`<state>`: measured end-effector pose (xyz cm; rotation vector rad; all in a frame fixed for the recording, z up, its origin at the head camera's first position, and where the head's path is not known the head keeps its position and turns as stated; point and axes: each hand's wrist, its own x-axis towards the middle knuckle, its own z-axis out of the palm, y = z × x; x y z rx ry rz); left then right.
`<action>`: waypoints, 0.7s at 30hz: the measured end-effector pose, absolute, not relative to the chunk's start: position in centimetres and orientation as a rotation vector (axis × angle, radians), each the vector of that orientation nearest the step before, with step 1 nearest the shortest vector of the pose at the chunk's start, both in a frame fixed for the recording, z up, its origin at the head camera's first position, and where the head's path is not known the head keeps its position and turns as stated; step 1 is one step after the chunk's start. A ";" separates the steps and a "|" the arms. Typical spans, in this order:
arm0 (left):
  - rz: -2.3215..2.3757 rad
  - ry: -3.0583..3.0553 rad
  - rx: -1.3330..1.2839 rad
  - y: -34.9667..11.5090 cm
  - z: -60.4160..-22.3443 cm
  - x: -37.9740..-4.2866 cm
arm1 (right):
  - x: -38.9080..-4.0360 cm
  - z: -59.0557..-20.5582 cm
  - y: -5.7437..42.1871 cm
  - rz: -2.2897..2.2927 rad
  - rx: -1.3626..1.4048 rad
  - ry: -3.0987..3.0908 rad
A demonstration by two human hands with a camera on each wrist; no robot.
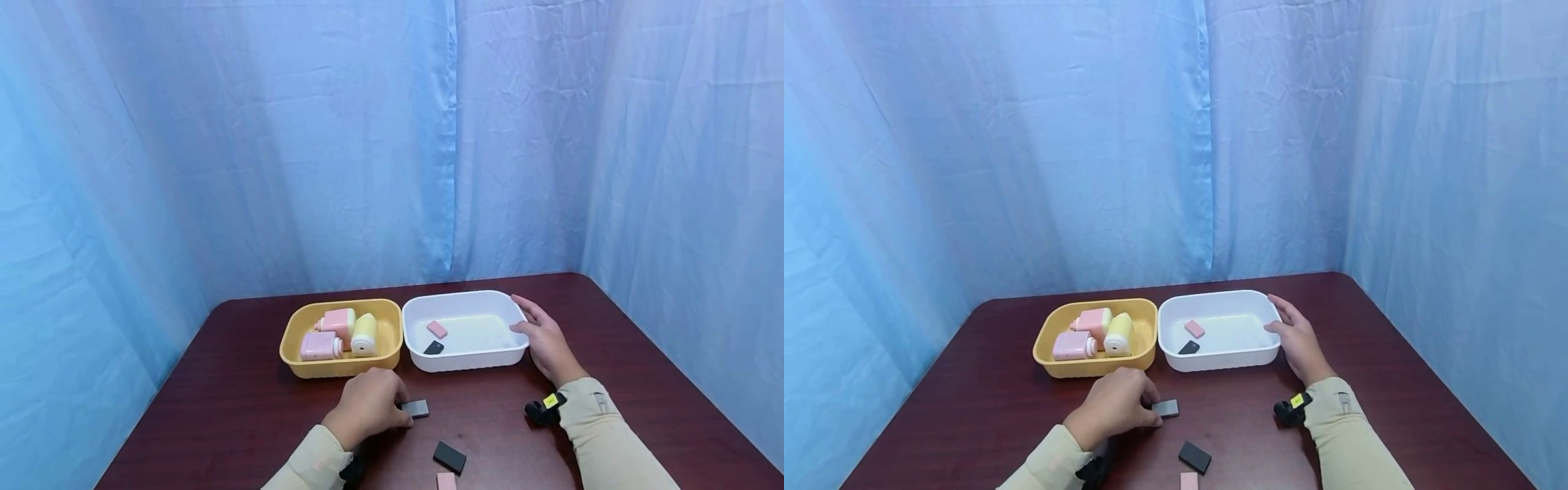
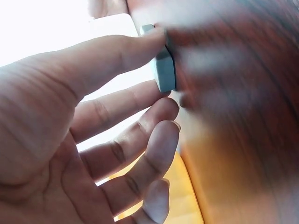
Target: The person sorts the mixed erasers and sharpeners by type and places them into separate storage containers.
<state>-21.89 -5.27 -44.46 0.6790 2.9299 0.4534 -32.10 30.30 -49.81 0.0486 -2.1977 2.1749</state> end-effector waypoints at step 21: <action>0.509 2.987 0.689 -5.1 -44.5 -22.0 | -32.0 -49.7 30.2 2.194 0.040 -2.188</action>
